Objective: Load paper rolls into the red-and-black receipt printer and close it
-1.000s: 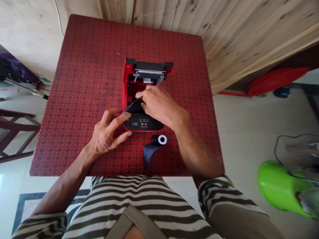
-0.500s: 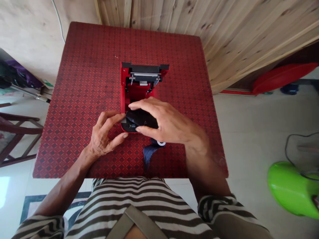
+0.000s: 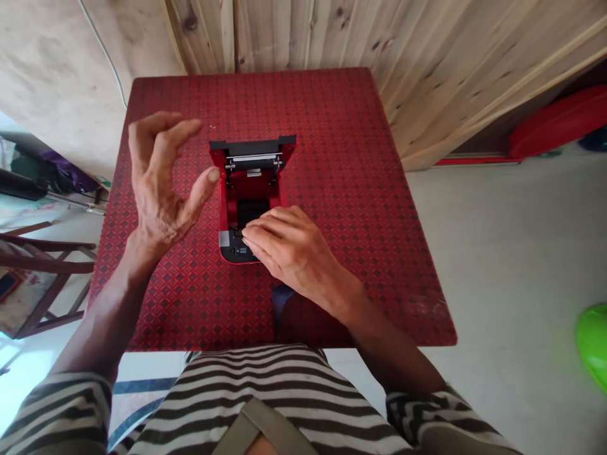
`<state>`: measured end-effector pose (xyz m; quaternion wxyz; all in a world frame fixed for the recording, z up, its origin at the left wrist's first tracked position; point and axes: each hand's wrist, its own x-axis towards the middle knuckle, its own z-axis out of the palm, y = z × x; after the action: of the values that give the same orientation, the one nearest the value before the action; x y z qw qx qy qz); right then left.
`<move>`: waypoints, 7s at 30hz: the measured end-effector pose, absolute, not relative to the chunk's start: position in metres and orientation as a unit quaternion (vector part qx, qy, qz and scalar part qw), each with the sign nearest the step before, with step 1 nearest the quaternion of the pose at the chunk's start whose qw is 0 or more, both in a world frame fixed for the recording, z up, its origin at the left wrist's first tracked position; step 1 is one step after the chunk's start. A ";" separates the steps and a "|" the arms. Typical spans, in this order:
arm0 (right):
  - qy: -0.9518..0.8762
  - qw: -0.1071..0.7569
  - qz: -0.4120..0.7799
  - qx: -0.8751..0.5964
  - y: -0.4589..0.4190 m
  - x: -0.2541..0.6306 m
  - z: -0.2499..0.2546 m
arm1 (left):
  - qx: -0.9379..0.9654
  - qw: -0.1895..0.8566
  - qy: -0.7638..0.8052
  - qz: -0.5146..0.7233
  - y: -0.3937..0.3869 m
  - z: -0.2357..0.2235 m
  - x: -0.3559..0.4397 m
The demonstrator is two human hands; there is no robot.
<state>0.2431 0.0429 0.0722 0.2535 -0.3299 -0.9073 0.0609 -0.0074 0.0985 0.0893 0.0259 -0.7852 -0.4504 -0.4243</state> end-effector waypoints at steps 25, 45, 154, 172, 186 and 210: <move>-0.908 0.235 0.019 -0.348 0.029 0.239 0.089 | -0.813 -0.133 -0.426 -0.375 0.128 0.071 0.008; -0.862 0.339 -0.087 -0.367 0.013 0.231 0.064 | -0.824 -0.171 -0.371 -0.391 0.094 0.085 0.010; -0.904 0.131 0.048 -0.404 0.095 0.226 0.069 | -0.807 -0.040 -0.430 -0.404 -0.011 -0.003 0.006; -0.810 0.319 0.146 -0.469 0.070 0.272 0.112 | -0.816 -0.049 -0.423 -0.391 -0.011 -0.002 0.005; -0.629 0.424 0.216 -0.615 0.119 0.342 -0.032 | -0.803 -0.049 -0.427 -0.413 -0.006 -0.010 0.002; -0.667 0.298 0.424 -0.536 -0.031 0.327 0.029 | -0.802 -0.078 -0.425 -0.413 -0.005 -0.004 0.003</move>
<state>0.3273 -0.0306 0.0292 0.2978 -0.5355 -0.6666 0.4245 0.0033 -0.0052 -0.0037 -0.0785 -0.8016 -0.4247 -0.4133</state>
